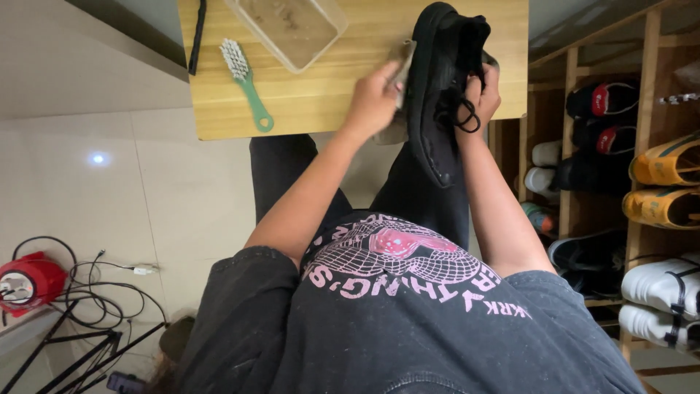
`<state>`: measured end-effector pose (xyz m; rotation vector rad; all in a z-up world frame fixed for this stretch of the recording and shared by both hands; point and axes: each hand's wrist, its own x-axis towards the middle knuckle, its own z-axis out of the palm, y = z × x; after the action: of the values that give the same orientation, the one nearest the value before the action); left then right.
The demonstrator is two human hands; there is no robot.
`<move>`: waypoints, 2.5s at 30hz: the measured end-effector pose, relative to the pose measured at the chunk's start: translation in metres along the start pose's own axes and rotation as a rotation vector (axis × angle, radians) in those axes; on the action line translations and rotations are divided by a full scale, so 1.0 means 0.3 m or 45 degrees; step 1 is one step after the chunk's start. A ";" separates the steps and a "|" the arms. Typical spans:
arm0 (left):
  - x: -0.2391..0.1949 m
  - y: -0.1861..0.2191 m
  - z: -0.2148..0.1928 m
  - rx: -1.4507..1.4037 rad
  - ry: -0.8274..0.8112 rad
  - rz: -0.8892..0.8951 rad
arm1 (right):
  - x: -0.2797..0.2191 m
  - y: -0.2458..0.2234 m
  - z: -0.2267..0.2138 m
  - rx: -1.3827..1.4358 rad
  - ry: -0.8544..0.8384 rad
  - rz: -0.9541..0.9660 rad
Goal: The person wipes a black shoe with a cloth, cleaning the upper, sides, and sole. They rotate the shoe to access different areas and continue wiping until the shoe is thoroughly cleaned.
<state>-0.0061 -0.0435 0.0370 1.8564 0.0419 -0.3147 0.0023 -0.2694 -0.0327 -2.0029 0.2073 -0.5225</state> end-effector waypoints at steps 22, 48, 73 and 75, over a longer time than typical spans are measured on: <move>-0.016 -0.108 -0.022 -1.187 0.346 -0.310 | -0.005 -0.039 0.003 -0.046 -0.008 0.043; -0.123 -0.100 0.111 -0.073 0.274 0.450 | -0.015 -0.048 0.008 -0.036 0.031 0.042; -0.104 -0.195 0.111 0.101 0.026 0.732 | -0.018 -0.046 -0.001 -0.041 0.079 0.119; -0.126 -0.231 0.121 0.434 -0.209 0.664 | -0.017 -0.031 0.002 0.007 0.129 0.135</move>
<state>-0.0624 -0.0516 -0.0285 2.0872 -0.6333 -0.1097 -0.0027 -0.2628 -0.0262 -1.9497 0.3713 -0.5562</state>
